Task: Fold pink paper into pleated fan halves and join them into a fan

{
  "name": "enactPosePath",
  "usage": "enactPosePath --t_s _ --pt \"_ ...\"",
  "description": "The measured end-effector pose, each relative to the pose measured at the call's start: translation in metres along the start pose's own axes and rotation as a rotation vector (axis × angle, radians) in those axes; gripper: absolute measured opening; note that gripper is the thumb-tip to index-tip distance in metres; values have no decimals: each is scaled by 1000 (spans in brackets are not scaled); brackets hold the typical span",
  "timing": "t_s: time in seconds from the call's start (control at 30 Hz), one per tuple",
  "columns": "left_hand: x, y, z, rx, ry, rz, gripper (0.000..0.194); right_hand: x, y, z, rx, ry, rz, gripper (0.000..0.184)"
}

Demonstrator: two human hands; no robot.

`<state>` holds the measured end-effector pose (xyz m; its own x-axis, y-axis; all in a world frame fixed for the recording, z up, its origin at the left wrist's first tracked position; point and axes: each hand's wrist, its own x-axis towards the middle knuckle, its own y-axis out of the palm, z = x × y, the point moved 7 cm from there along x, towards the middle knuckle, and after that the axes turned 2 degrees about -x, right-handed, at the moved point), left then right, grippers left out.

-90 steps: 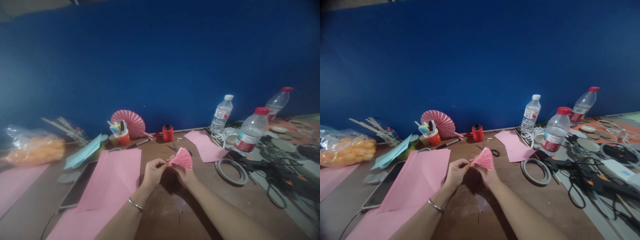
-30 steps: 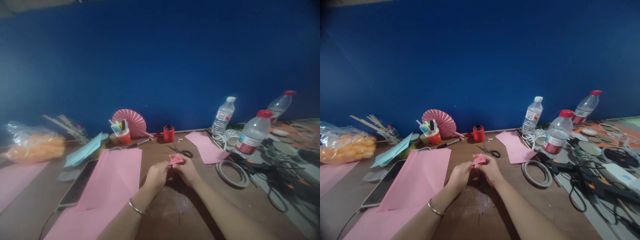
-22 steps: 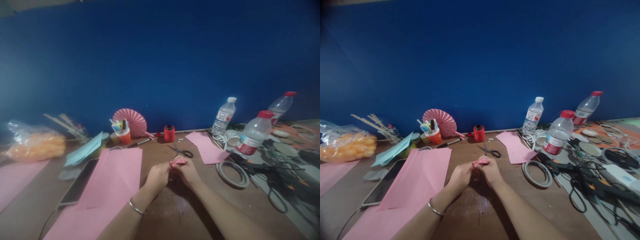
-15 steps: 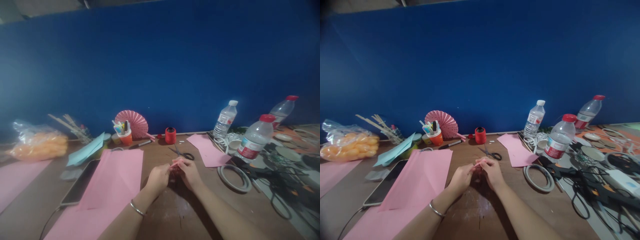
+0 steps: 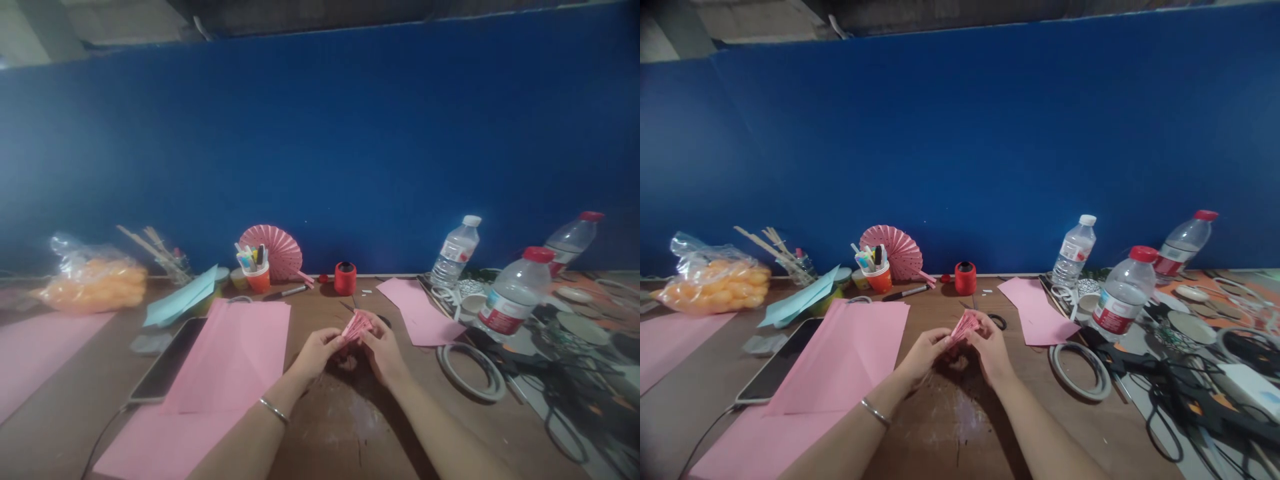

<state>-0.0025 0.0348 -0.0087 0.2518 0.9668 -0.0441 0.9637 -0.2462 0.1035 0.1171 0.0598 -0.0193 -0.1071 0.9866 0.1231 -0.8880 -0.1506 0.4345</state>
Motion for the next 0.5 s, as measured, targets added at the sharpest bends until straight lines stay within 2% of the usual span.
enactPosePath --t_s 0.17,0.27,0.5 --pt "5 -2 3 -48 18 3 34 -2 0 -1 -274 27 -49 36" --pt "5 -2 -2 24 100 -9 29 -3 0 4 -292 0 -77 36" --pt "4 -28 -10 324 153 -316 24 -1 -8 6 -284 -28 -139 33"
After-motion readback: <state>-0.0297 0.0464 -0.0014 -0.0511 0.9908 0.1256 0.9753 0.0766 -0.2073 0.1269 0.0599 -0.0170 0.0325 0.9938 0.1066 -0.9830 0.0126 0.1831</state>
